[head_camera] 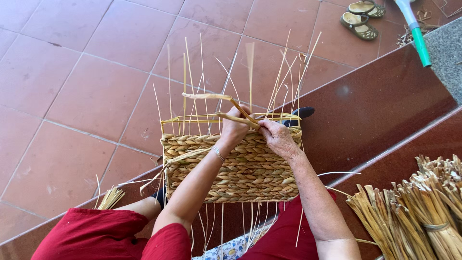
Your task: The person sits on a tiled floor and weaves a rectangular basket using dried palm leaves. They interlace the leaves through a metal frame, periodically adjusting the weave and pulling strands tight to maintain the basket's shape.
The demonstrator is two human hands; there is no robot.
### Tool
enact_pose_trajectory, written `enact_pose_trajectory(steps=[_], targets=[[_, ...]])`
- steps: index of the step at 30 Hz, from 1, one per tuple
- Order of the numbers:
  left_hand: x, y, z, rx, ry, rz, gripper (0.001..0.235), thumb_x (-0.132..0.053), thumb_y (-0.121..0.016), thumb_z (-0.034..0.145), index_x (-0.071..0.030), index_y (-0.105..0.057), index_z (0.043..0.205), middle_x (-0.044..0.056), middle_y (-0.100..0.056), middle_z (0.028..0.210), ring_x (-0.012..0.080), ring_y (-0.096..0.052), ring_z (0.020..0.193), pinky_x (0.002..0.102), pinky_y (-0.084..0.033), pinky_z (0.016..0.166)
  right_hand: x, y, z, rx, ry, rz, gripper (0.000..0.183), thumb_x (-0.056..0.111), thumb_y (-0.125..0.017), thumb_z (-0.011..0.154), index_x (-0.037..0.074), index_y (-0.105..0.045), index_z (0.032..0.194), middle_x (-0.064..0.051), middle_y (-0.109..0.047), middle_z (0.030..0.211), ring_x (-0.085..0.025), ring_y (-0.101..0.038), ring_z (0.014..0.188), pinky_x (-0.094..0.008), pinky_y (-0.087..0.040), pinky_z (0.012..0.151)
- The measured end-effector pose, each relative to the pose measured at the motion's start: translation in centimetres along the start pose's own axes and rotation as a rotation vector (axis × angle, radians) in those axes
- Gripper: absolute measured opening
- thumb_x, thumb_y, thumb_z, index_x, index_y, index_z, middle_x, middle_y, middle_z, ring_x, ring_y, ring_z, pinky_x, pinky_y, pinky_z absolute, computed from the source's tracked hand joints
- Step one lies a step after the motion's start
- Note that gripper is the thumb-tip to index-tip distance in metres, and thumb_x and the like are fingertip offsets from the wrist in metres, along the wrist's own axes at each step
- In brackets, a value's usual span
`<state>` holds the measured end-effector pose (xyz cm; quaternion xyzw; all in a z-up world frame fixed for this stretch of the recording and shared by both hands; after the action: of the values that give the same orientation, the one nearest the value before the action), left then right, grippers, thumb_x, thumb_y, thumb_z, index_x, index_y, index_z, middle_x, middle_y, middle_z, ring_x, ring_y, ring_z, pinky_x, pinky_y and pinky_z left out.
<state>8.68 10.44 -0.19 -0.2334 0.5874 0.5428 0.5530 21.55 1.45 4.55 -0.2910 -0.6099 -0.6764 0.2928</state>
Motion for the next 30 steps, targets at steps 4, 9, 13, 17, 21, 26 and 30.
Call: enact_pose_trajectory(steps=[4, 9, 13, 17, 21, 26, 30], targets=[[2.6, 0.5, -5.8, -0.035, 0.565, -0.822, 0.015, -0.018, -0.06, 0.102, -0.004, -0.064, 0.1, 0.006, -0.069, 0.083, 0.0142, -0.065, 0.074, 0.034, -0.06, 0.065, 1.0, 0.0, 0.4, -0.15, 0.134, -0.027, 0.014, 0.007, -0.068, 0.093, 0.006, -0.071, 0.106, -0.01, -0.073, 0.1, -0.024, -0.074, 0.091, -0.034, -0.06, 0.079], [-1.3, 1.6, -10.6, 0.152, 0.514, -0.659, 0.023, -0.014, -0.063, 0.105, 0.001, -0.074, 0.118, 0.013, -0.066, 0.087, 0.0219, -0.054, 0.075, 0.042, -0.045, 0.069, 0.6, -1.3, 1.4, -0.139, 0.028, -0.163, 0.006, 0.01, -0.073, 0.088, 0.008, -0.075, 0.094, -0.008, -0.074, 0.094, -0.025, -0.073, 0.087, -0.039, -0.059, 0.079], [-7.4, 6.3, -7.0, 0.107, -0.348, 0.182, 0.05, -0.02, -0.076, 0.088, 0.001, -0.062, 0.131, 0.02, -0.06, 0.138, 0.0352, -0.052, 0.134, 0.053, -0.036, 0.116, 1.8, -1.4, 1.2, -0.049, 0.2, -0.208, 0.01, 0.006, -0.071, 0.086, 0.011, -0.077, 0.092, -0.007, -0.074, 0.09, -0.025, -0.073, 0.087, -0.039, -0.059, 0.082], [-6.2, 8.1, -5.4, 0.107, -0.42, 0.865, 0.041, -0.015, -0.078, 0.074, -0.006, -0.066, 0.112, 0.026, -0.039, 0.151, 0.0409, -0.026, 0.144, 0.067, -0.008, 0.113, 1.4, -1.0, 0.9, -0.064, 0.147, -0.16, 0.006, 0.014, -0.074, 0.088, 0.009, -0.077, 0.089, -0.008, -0.075, 0.087, -0.025, -0.073, 0.081, -0.039, -0.059, 0.077], [-3.0, 6.5, -7.9, 0.298, -0.425, 1.061, 0.025, -0.009, -0.073, 0.079, -0.013, -0.06, 0.099, 0.013, -0.059, 0.133, 0.0285, -0.051, 0.131, 0.054, -0.032, 0.114, 0.7, -1.7, 1.0, -0.199, 0.049, -0.204, 0.016, 0.021, -0.077, 0.091, 0.007, -0.076, 0.086, -0.007, -0.075, 0.081, -0.023, -0.073, 0.072, -0.038, -0.058, 0.069], [2.1, 8.3, -9.6, 0.504, 0.126, 0.749, 0.014, -0.024, -0.05, 0.119, -0.015, -0.059, 0.124, 0.005, -0.065, 0.101, 0.0191, -0.065, 0.089, 0.039, -0.056, 0.078, 0.7, -2.2, 0.1, -0.372, 0.13, -0.279, 0.016, 0.022, -0.08, 0.091, 0.008, -0.072, 0.09, -0.005, -0.073, 0.078, -0.021, -0.072, 0.071, -0.035, -0.058, 0.062], [-1.8, 13.8, -8.6, 0.12, -0.121, 0.872, 0.026, -0.033, -0.066, 0.094, -0.014, -0.07, 0.111, 0.01, -0.067, 0.096, 0.0253, -0.06, 0.091, 0.044, -0.048, 0.08, 1.4, -2.5, 0.0, -0.496, 0.246, -0.352, 0.038, 0.022, -0.08, 0.089, -0.002, -0.065, 0.115, -0.011, -0.069, 0.095, -0.02, -0.069, 0.069, -0.03, -0.057, 0.055]])
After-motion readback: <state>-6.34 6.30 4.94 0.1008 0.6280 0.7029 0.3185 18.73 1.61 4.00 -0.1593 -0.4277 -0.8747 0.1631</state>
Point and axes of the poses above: each hand's wrist, its own z-axis towards the middle knuckle, its own y-axis out of the back of the hand, x = y × z, the point moved 7 cm from there along z, towards the middle knuckle
